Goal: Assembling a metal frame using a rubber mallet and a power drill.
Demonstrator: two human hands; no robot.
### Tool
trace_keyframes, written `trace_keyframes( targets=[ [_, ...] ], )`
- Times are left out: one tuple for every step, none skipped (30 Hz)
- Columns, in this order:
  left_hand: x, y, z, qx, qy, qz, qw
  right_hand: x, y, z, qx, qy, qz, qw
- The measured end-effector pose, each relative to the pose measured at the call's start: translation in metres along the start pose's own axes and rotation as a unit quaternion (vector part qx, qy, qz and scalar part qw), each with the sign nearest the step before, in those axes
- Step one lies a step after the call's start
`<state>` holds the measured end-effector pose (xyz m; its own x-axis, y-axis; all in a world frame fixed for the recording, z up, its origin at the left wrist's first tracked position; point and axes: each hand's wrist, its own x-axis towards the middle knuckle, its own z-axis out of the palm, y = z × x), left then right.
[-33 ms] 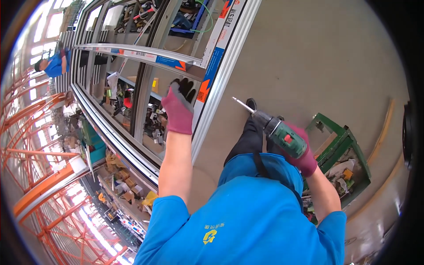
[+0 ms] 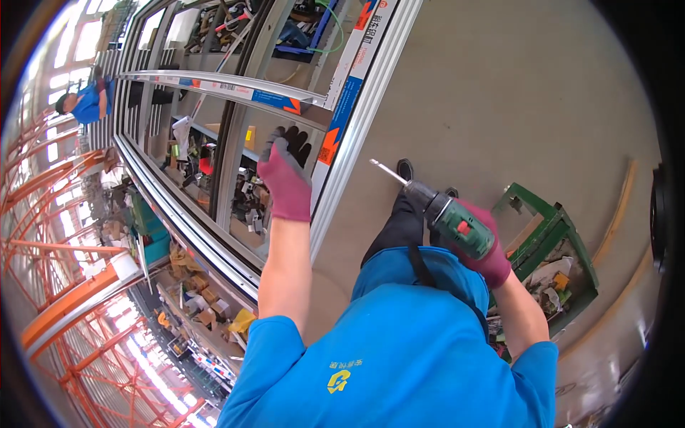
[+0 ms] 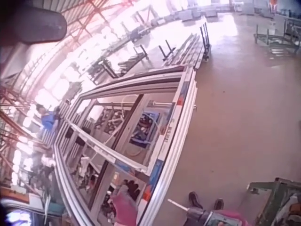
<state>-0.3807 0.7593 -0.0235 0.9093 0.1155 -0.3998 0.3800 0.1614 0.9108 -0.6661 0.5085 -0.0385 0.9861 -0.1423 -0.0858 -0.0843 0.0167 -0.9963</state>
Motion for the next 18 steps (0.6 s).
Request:
trace_keyframes(
  targets=[
    [-0.014,0.003,-0.005,0.037,-0.008,0.080,0.996,0.000,-0.006,0.004,-0.003,0.001,0.000,1.000],
    [-0.024,0.007,-0.008,0.043,-0.017,0.092,0.995,0.001,-0.012,0.008,0.015,-0.004,-0.015,1.000],
    [-0.036,0.009,-0.009,0.041,-0.018,0.092,0.995,0.002,-0.016,0.012,0.035,-0.008,-0.028,0.999],
    [-0.050,0.009,-0.006,0.027,-0.053,0.101,0.993,0.004,-0.018,0.013,0.028,-0.024,-0.042,0.998],
    [-0.062,0.009,-0.003,0.014,-0.086,0.112,0.990,0.005,-0.021,0.015,0.027,-0.026,-0.042,0.998],
    [-0.071,0.010,0.000,0.013,-0.085,0.111,0.990,0.007,-0.026,0.018,0.031,-0.025,-0.049,0.998],
    [-0.079,0.010,0.004,-0.025,-0.113,0.088,0.989,0.009,-0.030,0.021,0.035,-0.023,-0.057,0.998],
    [-0.085,0.010,0.007,-0.062,-0.139,0.065,0.986,0.012,-0.034,0.024,0.035,-0.025,-0.056,0.997],
    [-0.090,0.010,0.010,-0.062,-0.137,0.065,0.986,0.014,-0.036,0.027,0.027,-0.016,-0.066,0.997],
    [-0.093,0.009,0.012,-0.068,-0.153,0.064,0.984,0.016,-0.038,0.029,0.018,-0.007,-0.076,0.997],
    [-0.095,0.009,0.014,-0.074,-0.170,0.061,0.981,0.018,-0.038,0.030,0.017,-0.008,-0.075,0.997],
    [-0.097,0.009,0.014,-0.066,-0.177,0.055,0.980,0.019,-0.037,0.031,0.019,-0.010,-0.082,0.996],
    [-0.098,0.007,0.014,-0.067,-0.176,0.055,0.981,0.020,-0.036,0.031,0.022,-0.013,-0.089,0.996],
    [-0.097,0.005,0.012,-0.082,-0.195,0.046,0.976,0.021,-0.035,0.031,0.022,-0.013,-0.089,0.996],
    [-0.097,0.003,0.011,-0.097,-0.214,0.038,0.971,0.021,-0.035,0.030,0.025,-0.021,-0.085,0.996],
    [-0.098,0.001,0.010,-0.096,-0.214,0.037,0.971,0.021,-0.034,0.030,0.028,-0.028,-0.081,0.996],
    [-0.099,-0.001,0.009,-0.105,-0.220,0.037,0.969,0.020,-0.035,0.030,0.028,-0.027,-0.080,0.996],
    [-0.099,-0.002,0.009,-0.113,-0.226,0.038,0.967,0.020,-0.037,0.030,0.038,-0.020,-0.065,0.997]
  ],
)
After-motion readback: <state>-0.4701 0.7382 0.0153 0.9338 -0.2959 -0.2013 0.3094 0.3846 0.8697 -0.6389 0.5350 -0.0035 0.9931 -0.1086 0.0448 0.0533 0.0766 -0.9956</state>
